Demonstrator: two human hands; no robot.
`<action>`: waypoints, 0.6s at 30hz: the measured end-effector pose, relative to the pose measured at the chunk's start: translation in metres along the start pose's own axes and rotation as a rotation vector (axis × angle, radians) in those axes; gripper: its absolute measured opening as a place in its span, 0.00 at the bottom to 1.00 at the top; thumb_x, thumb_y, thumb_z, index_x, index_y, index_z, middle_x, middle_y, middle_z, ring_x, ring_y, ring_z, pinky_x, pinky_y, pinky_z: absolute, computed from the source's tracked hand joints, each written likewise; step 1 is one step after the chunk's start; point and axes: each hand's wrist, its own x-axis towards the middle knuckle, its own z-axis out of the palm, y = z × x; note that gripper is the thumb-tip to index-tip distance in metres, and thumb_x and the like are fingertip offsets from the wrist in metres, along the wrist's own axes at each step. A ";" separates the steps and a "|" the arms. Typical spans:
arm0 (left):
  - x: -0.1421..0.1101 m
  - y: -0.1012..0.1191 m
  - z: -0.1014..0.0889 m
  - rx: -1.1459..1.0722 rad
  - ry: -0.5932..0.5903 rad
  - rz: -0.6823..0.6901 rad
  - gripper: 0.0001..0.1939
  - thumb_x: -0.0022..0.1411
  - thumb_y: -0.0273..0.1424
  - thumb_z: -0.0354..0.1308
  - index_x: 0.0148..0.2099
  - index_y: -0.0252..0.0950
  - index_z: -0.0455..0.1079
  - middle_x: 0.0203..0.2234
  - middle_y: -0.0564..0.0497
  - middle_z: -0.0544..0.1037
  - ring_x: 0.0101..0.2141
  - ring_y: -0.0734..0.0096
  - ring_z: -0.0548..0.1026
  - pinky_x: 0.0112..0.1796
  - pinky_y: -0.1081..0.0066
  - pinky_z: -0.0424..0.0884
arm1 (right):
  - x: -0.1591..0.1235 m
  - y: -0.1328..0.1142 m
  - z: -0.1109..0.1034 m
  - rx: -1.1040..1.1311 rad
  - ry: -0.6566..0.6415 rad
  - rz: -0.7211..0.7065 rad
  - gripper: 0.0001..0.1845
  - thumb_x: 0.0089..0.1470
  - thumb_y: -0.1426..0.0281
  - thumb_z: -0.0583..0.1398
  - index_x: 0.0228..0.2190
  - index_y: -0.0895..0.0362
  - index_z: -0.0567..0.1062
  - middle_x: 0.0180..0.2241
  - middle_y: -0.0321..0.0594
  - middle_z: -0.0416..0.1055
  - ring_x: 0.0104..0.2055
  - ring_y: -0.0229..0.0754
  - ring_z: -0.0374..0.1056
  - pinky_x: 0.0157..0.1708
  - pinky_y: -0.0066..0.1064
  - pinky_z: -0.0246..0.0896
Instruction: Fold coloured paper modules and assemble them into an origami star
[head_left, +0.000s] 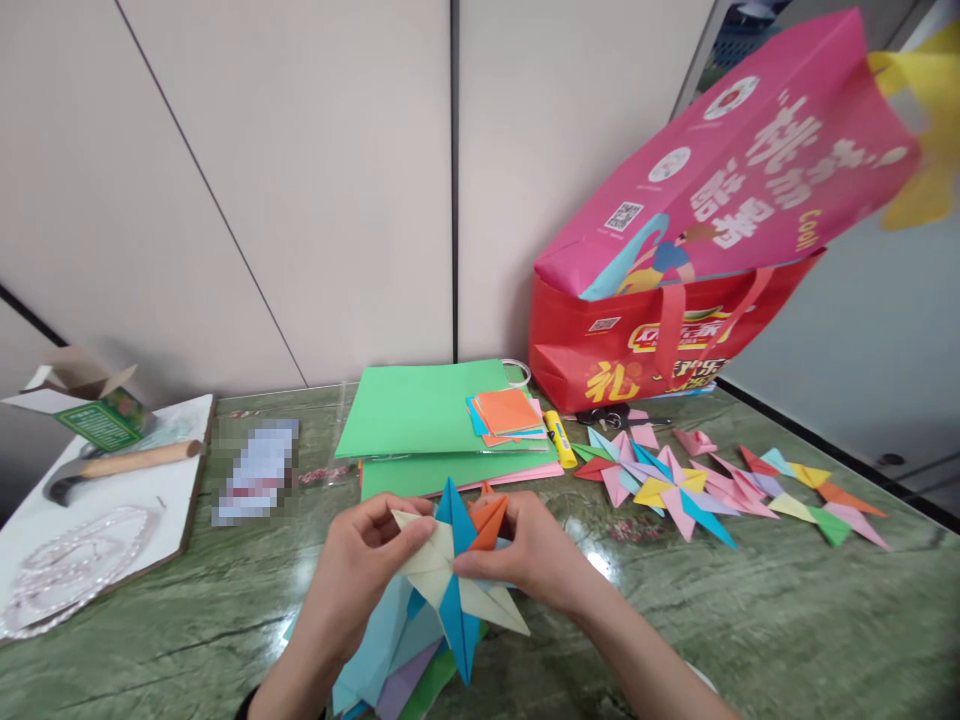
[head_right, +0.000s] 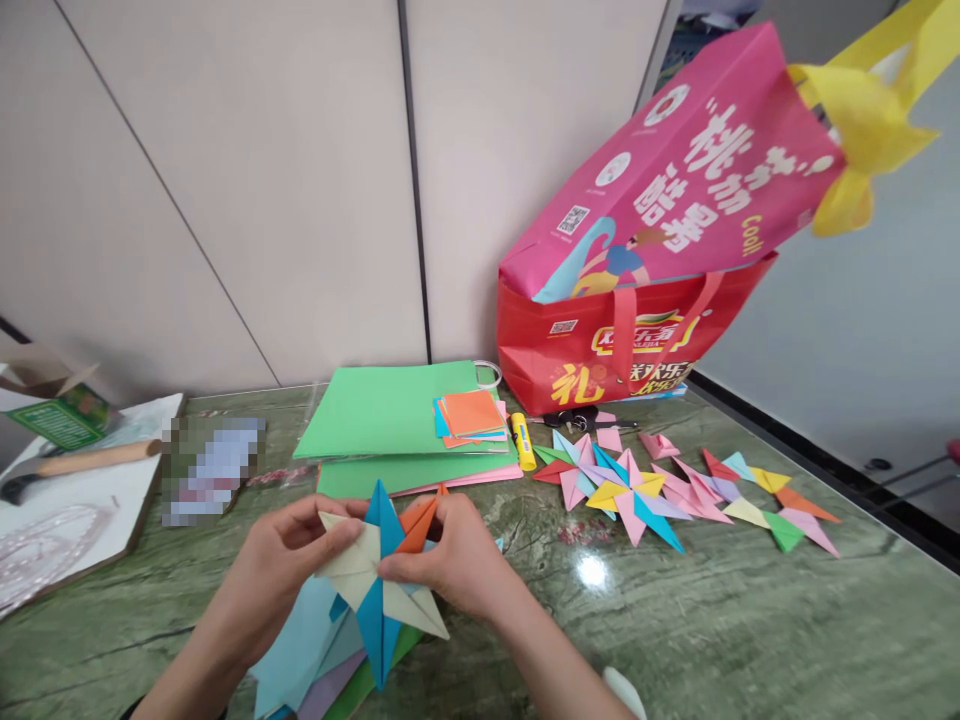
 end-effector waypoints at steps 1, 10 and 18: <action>0.000 0.000 0.001 -0.014 0.016 -0.003 0.12 0.41 0.34 0.67 0.24 0.33 0.69 0.38 0.48 0.77 0.29 0.72 0.72 0.27 0.75 0.68 | 0.000 0.000 0.000 0.009 -0.005 0.002 0.14 0.34 0.71 0.67 0.18 0.59 0.65 0.19 0.30 0.60 0.24 0.33 0.54 0.25 0.26 0.51; 0.000 -0.006 0.008 0.110 0.022 0.009 0.13 0.41 0.33 0.67 0.27 0.34 0.67 0.14 0.57 0.70 0.17 0.79 0.63 0.17 0.79 0.58 | 0.001 0.005 0.001 0.047 -0.043 -0.022 0.15 0.34 0.70 0.67 0.16 0.59 0.65 0.19 0.31 0.61 0.24 0.34 0.55 0.24 0.26 0.50; -0.002 -0.006 0.011 0.054 -0.020 0.021 0.17 0.47 0.37 0.63 0.38 0.37 0.66 0.18 0.57 0.71 0.20 0.74 0.67 0.20 0.77 0.62 | 0.000 0.005 0.002 0.068 -0.030 -0.022 0.11 0.35 0.73 0.66 0.17 0.60 0.68 0.20 0.32 0.63 0.24 0.34 0.57 0.25 0.26 0.53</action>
